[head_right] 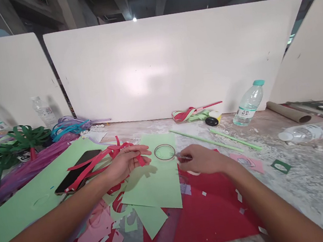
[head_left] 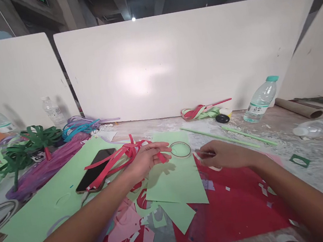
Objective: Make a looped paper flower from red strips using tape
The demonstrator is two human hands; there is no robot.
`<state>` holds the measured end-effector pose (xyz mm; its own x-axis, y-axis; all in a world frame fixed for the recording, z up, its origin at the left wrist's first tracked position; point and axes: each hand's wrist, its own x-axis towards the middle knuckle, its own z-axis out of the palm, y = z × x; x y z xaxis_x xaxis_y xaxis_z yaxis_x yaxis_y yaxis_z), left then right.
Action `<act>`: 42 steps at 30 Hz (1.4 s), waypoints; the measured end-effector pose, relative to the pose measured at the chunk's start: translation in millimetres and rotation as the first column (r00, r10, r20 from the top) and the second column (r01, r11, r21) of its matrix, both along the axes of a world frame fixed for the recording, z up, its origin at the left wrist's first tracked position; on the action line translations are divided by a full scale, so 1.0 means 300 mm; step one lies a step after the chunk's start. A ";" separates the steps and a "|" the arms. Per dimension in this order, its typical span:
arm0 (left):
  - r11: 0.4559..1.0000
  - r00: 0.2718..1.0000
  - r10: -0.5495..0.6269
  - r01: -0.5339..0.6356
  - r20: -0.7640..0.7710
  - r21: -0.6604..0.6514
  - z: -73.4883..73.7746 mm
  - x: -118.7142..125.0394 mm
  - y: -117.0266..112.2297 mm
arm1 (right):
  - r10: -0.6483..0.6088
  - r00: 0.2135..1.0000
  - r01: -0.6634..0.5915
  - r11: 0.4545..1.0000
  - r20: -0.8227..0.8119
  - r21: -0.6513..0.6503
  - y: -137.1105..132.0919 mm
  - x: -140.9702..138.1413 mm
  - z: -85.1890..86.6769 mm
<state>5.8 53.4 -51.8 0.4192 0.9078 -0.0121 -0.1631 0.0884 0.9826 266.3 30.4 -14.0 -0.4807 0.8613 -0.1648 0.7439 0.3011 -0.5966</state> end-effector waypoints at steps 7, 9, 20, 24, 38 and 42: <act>0.977 0.969 -0.012 0.064 -0.248 0.203 0.062 0.023 -0.071 | -0.022 0.947 0.116 0.954 -0.319 0.278 -0.079 -0.117 -0.025; 0.963 0.969 -0.040 0.103 -0.245 0.250 0.073 0.032 -0.093 | -0.013 0.938 0.110 0.959 -0.347 0.260 -0.091 -0.150 -0.052; 0.969 0.977 -0.063 0.108 -0.202 0.221 0.076 0.034 -0.105 | 0.037 0.922 0.052 0.975 -0.385 0.218 -0.095 -0.176 -0.094; 0.989 0.988 -0.068 0.086 0.138 -0.122 0.072 0.031 -0.097 | 0.068 0.921 0.017 0.977 -0.384 0.213 -0.094 -0.171 -0.101; 0.951 0.924 -0.021 0.136 -0.382 0.276 0.089 0.020 -0.118 | -0.203 0.608 -0.003 0.966 -0.768 -0.258 -0.088 -0.188 -0.107; 0.860 0.809 -0.016 0.311 -0.588 0.405 0.081 0.030 -0.143 | -0.284 0.492 -0.054 0.933 -0.823 -0.355 -0.088 -0.190 -0.100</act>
